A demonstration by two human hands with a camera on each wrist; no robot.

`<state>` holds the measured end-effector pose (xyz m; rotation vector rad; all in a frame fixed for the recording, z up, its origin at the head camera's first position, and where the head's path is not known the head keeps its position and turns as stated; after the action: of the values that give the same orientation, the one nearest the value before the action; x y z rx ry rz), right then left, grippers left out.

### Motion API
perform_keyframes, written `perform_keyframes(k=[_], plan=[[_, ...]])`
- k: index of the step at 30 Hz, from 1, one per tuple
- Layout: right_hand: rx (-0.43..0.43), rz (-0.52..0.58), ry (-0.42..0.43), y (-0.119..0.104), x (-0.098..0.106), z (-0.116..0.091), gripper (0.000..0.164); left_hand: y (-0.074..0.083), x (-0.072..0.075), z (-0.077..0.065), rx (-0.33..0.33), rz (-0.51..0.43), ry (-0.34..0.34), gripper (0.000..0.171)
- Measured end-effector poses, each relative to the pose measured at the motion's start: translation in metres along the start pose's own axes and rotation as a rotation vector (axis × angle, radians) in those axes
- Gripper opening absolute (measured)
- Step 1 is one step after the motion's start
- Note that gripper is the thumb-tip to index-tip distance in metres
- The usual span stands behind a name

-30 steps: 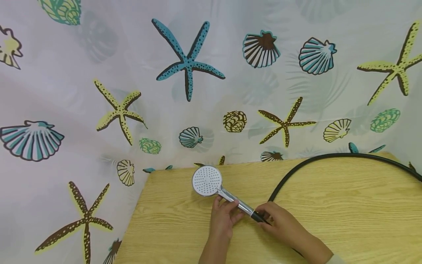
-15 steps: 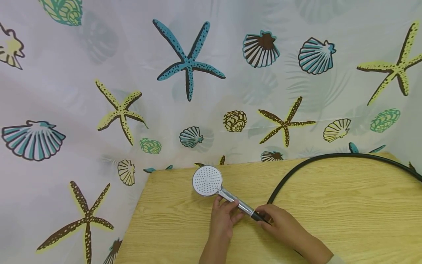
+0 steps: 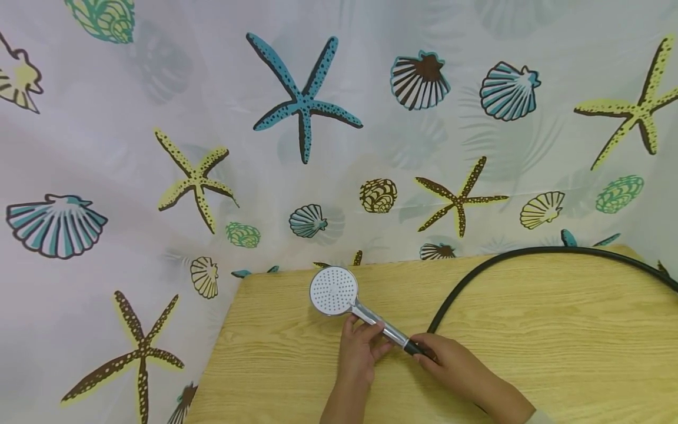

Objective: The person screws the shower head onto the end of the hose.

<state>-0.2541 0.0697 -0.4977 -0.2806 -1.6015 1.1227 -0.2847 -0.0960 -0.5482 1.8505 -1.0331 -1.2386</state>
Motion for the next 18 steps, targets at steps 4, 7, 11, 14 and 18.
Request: perform_keyframes(k=[4, 7, 11, 14, 18], plan=[[-0.013, 0.017, -0.016, 0.0017, -0.0018, -0.0013, 0.03, 0.0007, -0.0007, -0.0006, -0.001, 0.004, -0.003, 0.061], [-0.014, 0.019, -0.022, 0.0027, -0.0026, -0.001, 0.031, 0.0014, -0.0014, -0.0012, -0.001, 0.002, -0.004, 0.062], [-0.011, 0.011, -0.017, 0.0031, -0.0015, -0.0005, 0.033, 0.002, -0.0026, -0.0013, -0.001, 0.004, -0.004, 0.063], [-0.009, -0.016, 0.009, 0.002, 0.001, -0.0008, 0.036, 0.0027, -0.0037, -0.0012, -0.003, 0.01, -0.004, 0.064], [0.007, -0.044, 0.068, -0.002, 0.0062, -0.0009, 0.04, 0.0041, -0.0042, -0.0014, -0.008, 0.014, 0.0, 0.064]])
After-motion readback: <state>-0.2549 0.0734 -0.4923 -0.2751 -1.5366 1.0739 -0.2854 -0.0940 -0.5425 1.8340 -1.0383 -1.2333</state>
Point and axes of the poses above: each hand's wrist, its own z-axis towards the middle knuckle, its own x-axis out of the back of the hand, y = z × x, the point moved 10 cm from there along z, towards the middle knuckle, and after that the axes turned 1 degree about -y, right-handed, at the moved point
